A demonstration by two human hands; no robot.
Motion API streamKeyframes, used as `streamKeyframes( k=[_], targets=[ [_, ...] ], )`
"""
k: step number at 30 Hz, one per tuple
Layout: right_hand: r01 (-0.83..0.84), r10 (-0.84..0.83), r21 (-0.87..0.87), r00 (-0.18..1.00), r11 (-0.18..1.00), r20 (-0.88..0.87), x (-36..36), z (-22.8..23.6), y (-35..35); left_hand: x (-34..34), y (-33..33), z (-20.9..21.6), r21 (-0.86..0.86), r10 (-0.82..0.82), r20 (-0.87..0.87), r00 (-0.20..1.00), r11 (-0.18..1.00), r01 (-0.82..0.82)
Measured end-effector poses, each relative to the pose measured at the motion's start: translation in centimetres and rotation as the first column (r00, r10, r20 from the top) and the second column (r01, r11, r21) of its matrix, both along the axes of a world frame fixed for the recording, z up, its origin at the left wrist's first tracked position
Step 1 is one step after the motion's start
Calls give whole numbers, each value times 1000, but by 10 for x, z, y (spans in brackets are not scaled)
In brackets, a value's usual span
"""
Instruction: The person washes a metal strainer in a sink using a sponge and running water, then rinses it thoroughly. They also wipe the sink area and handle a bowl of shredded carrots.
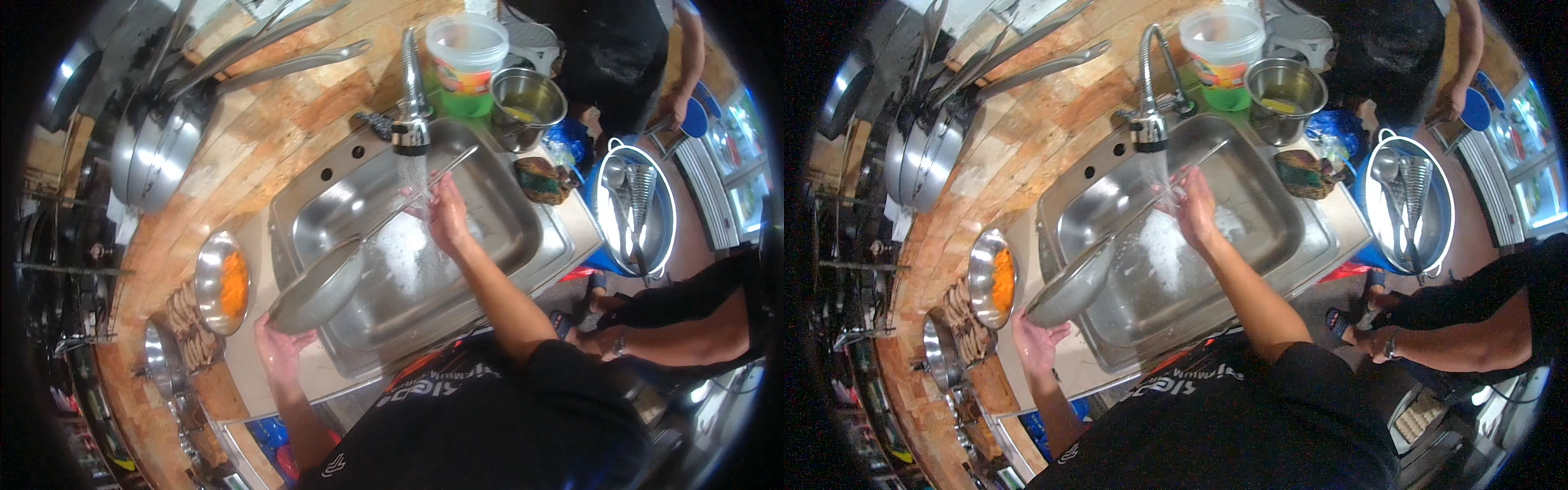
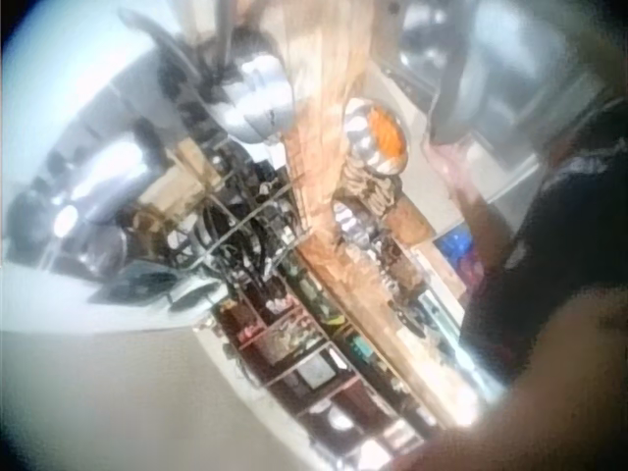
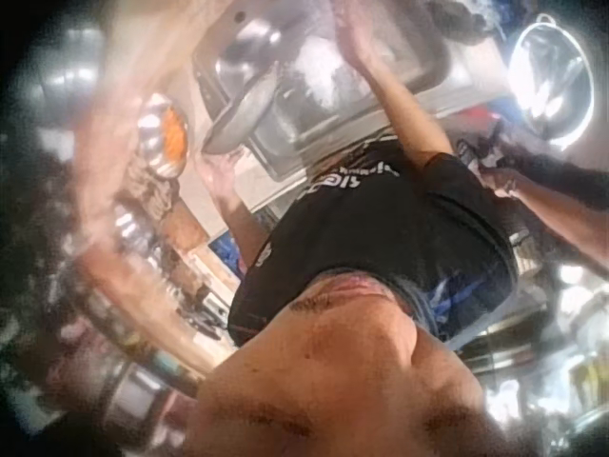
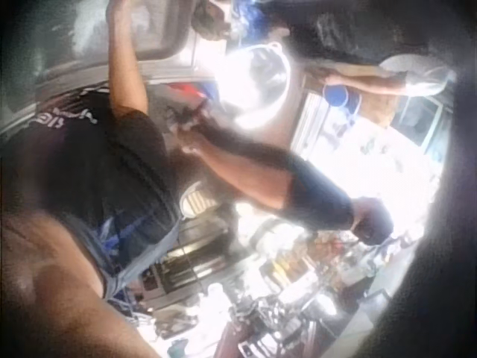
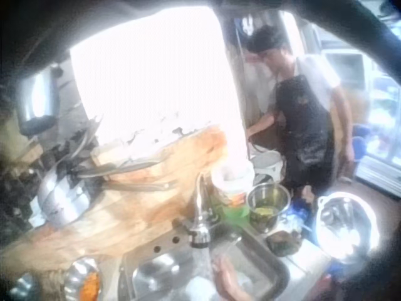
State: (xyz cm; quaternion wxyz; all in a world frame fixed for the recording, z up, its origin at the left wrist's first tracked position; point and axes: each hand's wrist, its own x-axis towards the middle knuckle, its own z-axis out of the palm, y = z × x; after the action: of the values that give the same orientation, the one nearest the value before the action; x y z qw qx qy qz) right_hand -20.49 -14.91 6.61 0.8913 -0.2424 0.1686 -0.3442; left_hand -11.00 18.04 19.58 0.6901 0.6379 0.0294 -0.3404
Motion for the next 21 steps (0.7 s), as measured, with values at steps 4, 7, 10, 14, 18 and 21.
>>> streamKeyframes(
  k=[4, 7, 10, 14, 18, 21],
  targets=[
    [44, -37, 91, 996, 995, -75, -3, 23, -14, 4, 6, -12, 282, -66, 70, 995, 958, 44],
    [61, -25, 184, 981, 981, -195, -11, 45, -19, -4, 4, -17, 464, -156, 288, 945, 886, 5],
    [81, -51, 147, 978, 986, -202, -15, 36, -25, -4, -6, -45, 500, -108, 454, 884, 853, -153],
    [14, 39, 252, 978, 968, -205, -13, 32, -36, -11, -23, -42, 149, 96, 326, 940, 977, -151],
    [-38, 101, 338, 980, 940, -171, -11, 15, -14, -25, -33, -24, -49, 350, 187, 918, 936, -347],
    [23, 60, 417, 981, 908, -183, -18, -18, -26, -26, -34, -32, -59, 324, 294, 899, 945, -321]
  ],
)
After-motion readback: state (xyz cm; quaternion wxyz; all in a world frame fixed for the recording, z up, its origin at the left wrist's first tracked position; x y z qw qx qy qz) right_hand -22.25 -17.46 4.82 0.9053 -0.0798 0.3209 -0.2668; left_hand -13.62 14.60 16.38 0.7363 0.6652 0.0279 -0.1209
